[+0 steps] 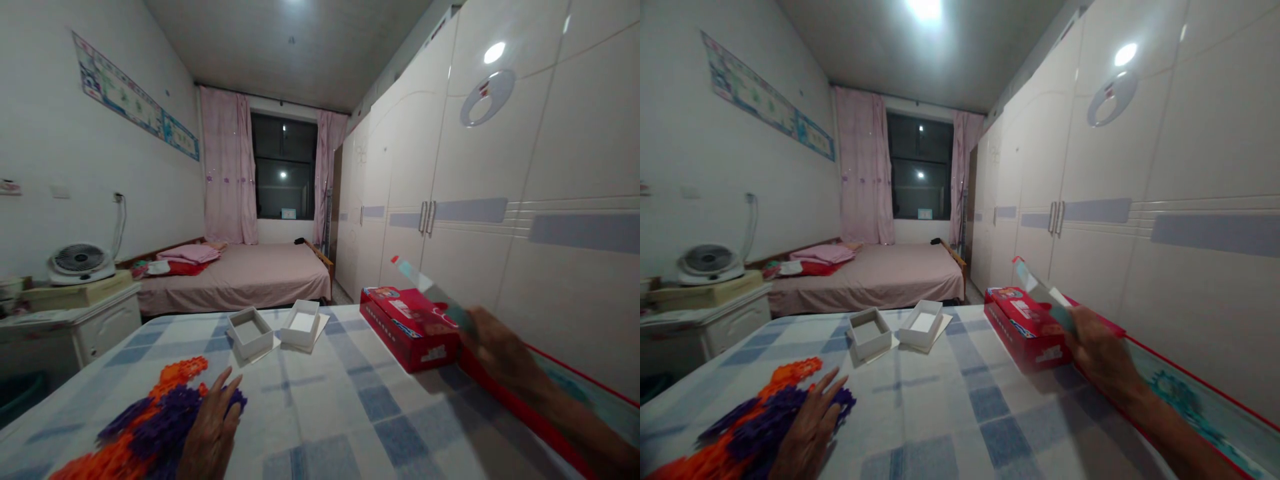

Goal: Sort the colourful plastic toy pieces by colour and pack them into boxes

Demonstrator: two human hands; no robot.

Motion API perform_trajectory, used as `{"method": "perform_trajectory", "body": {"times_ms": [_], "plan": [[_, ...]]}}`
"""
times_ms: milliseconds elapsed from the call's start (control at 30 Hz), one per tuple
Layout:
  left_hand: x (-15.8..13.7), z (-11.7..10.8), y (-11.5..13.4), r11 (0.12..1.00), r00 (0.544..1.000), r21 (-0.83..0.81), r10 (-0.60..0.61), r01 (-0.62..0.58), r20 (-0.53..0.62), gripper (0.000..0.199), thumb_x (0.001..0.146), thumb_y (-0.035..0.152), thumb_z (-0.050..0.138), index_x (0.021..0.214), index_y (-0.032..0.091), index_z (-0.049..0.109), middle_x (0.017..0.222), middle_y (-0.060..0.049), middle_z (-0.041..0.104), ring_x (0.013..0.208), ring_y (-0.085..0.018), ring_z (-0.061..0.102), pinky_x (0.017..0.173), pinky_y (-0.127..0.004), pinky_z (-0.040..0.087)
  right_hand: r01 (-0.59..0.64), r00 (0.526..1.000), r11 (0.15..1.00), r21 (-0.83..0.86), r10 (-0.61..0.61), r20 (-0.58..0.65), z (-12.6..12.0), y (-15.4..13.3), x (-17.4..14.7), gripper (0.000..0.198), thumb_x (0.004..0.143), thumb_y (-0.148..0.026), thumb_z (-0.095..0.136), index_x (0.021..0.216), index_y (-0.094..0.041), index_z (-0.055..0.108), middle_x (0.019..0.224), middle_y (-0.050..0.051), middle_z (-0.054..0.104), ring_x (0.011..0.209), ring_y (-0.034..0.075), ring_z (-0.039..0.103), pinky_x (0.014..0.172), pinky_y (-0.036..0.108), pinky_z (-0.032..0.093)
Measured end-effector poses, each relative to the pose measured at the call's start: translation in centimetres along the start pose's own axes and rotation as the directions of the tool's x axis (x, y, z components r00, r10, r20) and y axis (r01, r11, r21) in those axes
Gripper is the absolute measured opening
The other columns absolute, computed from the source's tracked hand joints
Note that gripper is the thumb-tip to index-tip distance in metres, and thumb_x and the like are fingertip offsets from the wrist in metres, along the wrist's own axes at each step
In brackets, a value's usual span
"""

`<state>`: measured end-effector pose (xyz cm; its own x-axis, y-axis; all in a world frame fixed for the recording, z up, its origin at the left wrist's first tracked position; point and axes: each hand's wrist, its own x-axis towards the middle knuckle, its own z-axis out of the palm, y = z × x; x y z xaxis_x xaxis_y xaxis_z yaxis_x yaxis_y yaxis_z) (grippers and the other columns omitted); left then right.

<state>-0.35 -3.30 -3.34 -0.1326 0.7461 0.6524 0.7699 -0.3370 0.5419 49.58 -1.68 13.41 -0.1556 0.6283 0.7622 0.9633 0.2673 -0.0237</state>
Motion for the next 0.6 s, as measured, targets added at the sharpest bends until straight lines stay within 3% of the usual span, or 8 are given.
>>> {"method": "perform_trajectory", "body": {"times_ms": [67, 167, 267, 333, 433, 600], "plan": [[0.1, -0.2, -0.1, 1.000, 1.000, 0.020, 0.004, -0.004, 0.029, 0.041, 0.092, 0.038, 0.031, 0.127, 0.023, 0.047, 0.146, -0.007, 0.034, 0.137, -0.025, 0.028, 0.112, -0.053, 0.022, 0.082, 0.995, 0.994, -0.075, -0.078, 0.058, 3.3, -1.7, 1.0, 0.018, 0.086, -0.020, 0.038, 0.098, -0.018, 0.052, 0.097, 0.013, 0.061, 0.091, 0.025, 0.060, 0.075, 0.034, 0.047], [0.2, -0.5, -0.5, 0.999, 0.998, 0.041, 0.019, -0.021, 0.052, 0.042, 0.092, 0.038, 0.030, 0.128, 0.022, 0.046, 0.146, -0.008, 0.034, 0.137, -0.025, 0.029, 0.112, -0.053, 0.023, 0.097, 0.969, 0.971, -0.219, -0.041, 0.244, 7.3, -3.5, 1.5, 0.025, 0.084, -0.009, 0.036, 0.097, -0.014, 0.056, 0.096, 0.013, 0.061, 0.089, 0.024, 0.059, 0.077, 0.035, 0.045], [0.3, -0.8, -0.8, 0.998, 0.996, 0.052, 0.041, -0.045, 0.075, 0.043, 0.091, 0.039, 0.032, 0.128, 0.024, 0.045, 0.147, -0.007, 0.033, 0.137, -0.026, 0.028, 0.112, -0.053, 0.023, 0.104, 0.968, 0.959, -0.264, -0.036, 0.250, 8.5, -4.5, 0.9, 0.027, 0.085, -0.013, 0.041, 0.108, -0.014, 0.056, 0.105, 0.014, 0.060, 0.101, 0.025, 0.055, 0.085, 0.038, 0.041], [0.4, -1.0, -0.7, 0.997, 0.995, 0.052, 0.047, -0.052, 0.090, 0.042, 0.091, 0.039, 0.032, 0.128, 0.025, 0.045, 0.147, -0.006, 0.033, 0.137, -0.026, 0.027, 0.113, -0.052, 0.022, 0.089, 0.988, 0.960, -0.266, -0.051, 0.146, 7.6, -4.5, -0.4, 0.034, 0.086, -0.021, 0.045, 0.120, -0.014, 0.050, 0.117, 0.014, 0.056, 0.112, 0.026, 0.049, 0.093, 0.041, 0.036], [0.4, -1.3, -0.2, 0.997, 0.994, 0.044, 0.056, -0.061, 0.097, 0.042, 0.091, 0.037, 0.030, 0.129, 0.023, 0.043, 0.147, -0.007, 0.032, 0.138, -0.026, 0.026, 0.114, -0.050, 0.021, -0.004, 1.000, 0.942, -0.336, 0.011, 0.019, 4.2, -3.4, -4.0, 0.041, 0.087, -0.029, 0.044, 0.125, -0.015, 0.045, 0.123, 0.015, 0.054, 0.115, 0.027, 0.047, 0.094, 0.044, 0.034], [0.7, -1.5, 0.2, 0.997, 0.989, 0.047, 0.049, -0.056, 0.142, 0.045, 0.089, 0.040, 0.032, 0.128, 0.022, 0.044, 0.147, -0.008, 0.032, 0.137, -0.028, 0.028, 0.113, -0.050, 0.023, -0.234, 0.969, 0.754, -0.614, 0.234, -0.082, -3.4, 2.0, -13.1, 0.034, 0.087, -0.036, 0.040, 0.111, -0.018, 0.055, 0.106, 0.018, 0.061, 0.103, 0.034, 0.052, 0.086, 0.052, 0.036]]}}
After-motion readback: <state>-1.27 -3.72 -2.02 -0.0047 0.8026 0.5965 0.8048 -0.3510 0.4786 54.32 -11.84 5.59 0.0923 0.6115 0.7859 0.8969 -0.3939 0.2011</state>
